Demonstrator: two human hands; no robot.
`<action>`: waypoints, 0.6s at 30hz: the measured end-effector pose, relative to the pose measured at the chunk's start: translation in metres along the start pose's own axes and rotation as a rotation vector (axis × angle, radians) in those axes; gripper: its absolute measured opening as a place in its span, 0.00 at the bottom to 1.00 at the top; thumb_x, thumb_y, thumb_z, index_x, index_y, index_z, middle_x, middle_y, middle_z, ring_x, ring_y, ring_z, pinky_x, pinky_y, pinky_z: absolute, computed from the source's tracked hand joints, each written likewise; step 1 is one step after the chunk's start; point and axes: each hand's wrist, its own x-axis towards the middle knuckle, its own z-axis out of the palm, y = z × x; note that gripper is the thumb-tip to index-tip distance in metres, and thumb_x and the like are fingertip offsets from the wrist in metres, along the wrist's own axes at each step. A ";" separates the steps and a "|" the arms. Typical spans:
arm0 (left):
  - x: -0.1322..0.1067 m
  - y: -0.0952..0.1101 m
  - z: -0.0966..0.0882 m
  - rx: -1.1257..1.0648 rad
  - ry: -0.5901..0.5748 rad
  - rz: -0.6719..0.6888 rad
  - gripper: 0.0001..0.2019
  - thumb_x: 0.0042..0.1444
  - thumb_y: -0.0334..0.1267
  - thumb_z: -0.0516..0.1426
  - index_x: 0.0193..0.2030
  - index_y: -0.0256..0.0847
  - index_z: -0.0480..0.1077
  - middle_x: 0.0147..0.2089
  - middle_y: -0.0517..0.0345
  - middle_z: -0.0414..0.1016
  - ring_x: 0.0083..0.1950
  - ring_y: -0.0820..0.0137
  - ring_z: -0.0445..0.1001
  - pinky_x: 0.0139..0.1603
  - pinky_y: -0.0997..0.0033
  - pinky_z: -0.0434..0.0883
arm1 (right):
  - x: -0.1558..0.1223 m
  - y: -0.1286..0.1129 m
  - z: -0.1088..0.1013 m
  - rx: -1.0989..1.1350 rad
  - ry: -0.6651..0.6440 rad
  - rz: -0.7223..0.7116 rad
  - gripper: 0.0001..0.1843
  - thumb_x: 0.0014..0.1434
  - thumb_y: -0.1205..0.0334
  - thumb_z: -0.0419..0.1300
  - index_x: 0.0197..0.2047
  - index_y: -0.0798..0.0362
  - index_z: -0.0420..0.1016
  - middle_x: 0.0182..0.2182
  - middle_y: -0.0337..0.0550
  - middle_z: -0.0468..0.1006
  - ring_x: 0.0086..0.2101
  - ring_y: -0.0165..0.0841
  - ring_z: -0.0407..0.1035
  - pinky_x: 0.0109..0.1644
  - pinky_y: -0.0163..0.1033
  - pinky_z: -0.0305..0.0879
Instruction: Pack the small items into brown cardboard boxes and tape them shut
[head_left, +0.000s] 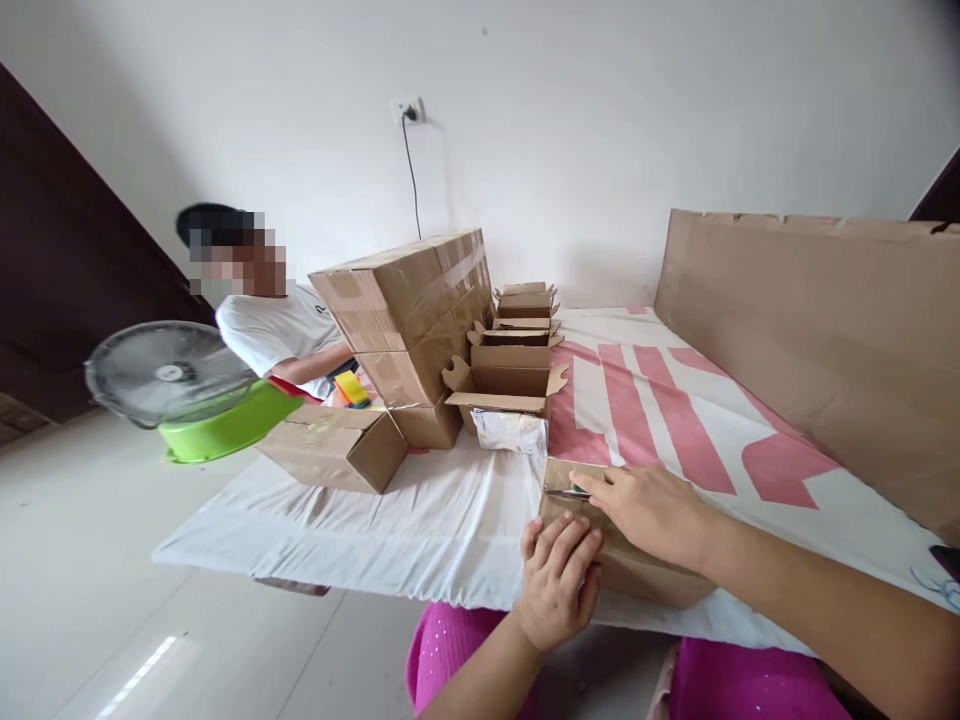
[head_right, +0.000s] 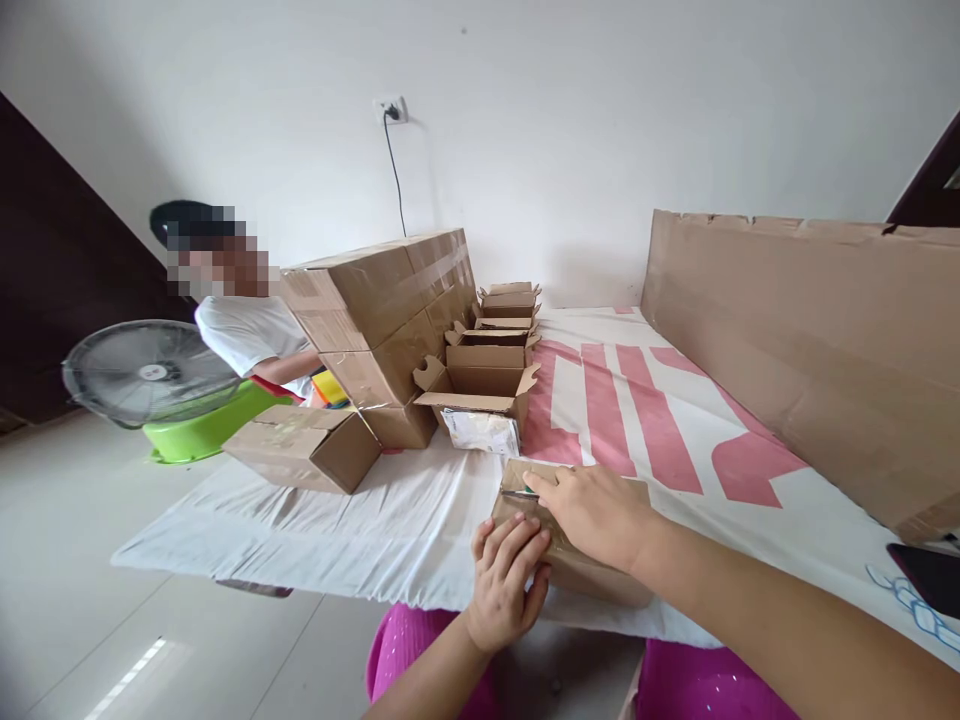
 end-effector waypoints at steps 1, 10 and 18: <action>0.000 0.000 0.000 0.001 -0.003 0.001 0.17 0.57 0.32 0.54 0.54 0.40 0.70 0.49 0.51 0.78 0.57 0.62 0.70 0.65 0.58 0.50 | -0.001 0.000 -0.001 -0.009 -0.017 0.018 0.21 0.64 0.67 0.51 0.60 0.46 0.67 0.38 0.45 0.80 0.32 0.37 0.75 0.32 0.37 0.63; -0.001 0.000 0.002 0.007 -0.001 -0.010 0.17 0.57 0.31 0.54 0.54 0.40 0.70 0.49 0.50 0.78 0.57 0.61 0.70 0.65 0.56 0.50 | -0.024 0.006 -0.022 -0.122 -0.168 0.115 0.19 0.60 0.73 0.51 0.50 0.48 0.73 0.34 0.46 0.81 0.30 0.38 0.76 0.29 0.37 0.62; -0.004 -0.001 0.002 -0.008 -0.023 -0.017 0.18 0.58 0.31 0.55 0.55 0.40 0.70 0.51 0.51 0.78 0.57 0.62 0.70 0.66 0.57 0.49 | -0.032 0.001 -0.037 -0.193 -0.288 0.167 0.23 0.55 0.78 0.51 0.51 0.51 0.73 0.34 0.48 0.81 0.31 0.40 0.77 0.29 0.38 0.64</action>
